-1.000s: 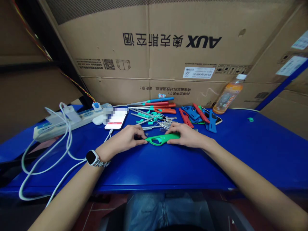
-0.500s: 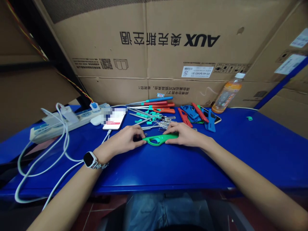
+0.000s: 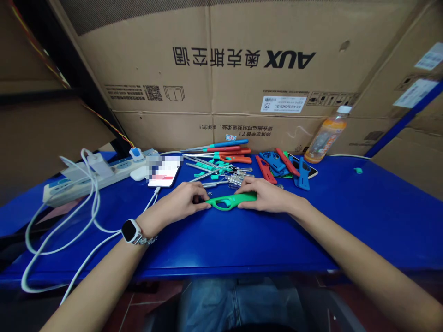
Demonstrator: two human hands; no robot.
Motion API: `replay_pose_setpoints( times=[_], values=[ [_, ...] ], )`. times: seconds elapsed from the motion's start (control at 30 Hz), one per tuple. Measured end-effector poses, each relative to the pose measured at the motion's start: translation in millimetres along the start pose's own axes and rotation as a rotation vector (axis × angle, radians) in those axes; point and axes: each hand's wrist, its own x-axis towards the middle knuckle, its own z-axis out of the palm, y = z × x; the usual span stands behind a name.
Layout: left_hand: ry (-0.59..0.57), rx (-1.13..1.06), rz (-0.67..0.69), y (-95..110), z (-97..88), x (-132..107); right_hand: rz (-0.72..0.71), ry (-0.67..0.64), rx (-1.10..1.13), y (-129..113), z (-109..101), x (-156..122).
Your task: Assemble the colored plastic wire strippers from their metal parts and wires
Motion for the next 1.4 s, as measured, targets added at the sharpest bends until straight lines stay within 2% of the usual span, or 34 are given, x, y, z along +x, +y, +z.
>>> replay_pose_setpoints(
  times=[0.13,0.23,0.4,0.6,0.73,0.87,1.17,1.4],
  values=[
    [-0.003,0.014,-0.038,3,-0.2,0,-0.029,-0.016,0.037,-4,-1,-1],
    [0.013,0.005,-0.03,4,-1.6,0,0.006,-0.002,0.096,-5,0,-1],
    [0.027,-0.123,-0.07,6,-3.8,-1,0.034,0.044,0.172,-7,5,-2],
    [0.06,-0.14,-0.025,5,-3.8,0,0.011,0.092,0.101,-10,9,-3],
    [0.059,-0.11,0.007,4,-5.7,0,-0.071,0.09,0.092,-10,11,-2],
    [0.049,-0.103,-0.006,5,-7.8,0,-0.107,0.09,0.093,-9,12,-2],
    [-0.027,-0.057,-0.02,-1,-10.1,-1,-0.131,0.133,-0.055,-13,10,-2],
    [0.001,-0.06,-0.051,-3,-8.0,0,-0.178,0.103,-0.166,-10,13,0]
  ],
)
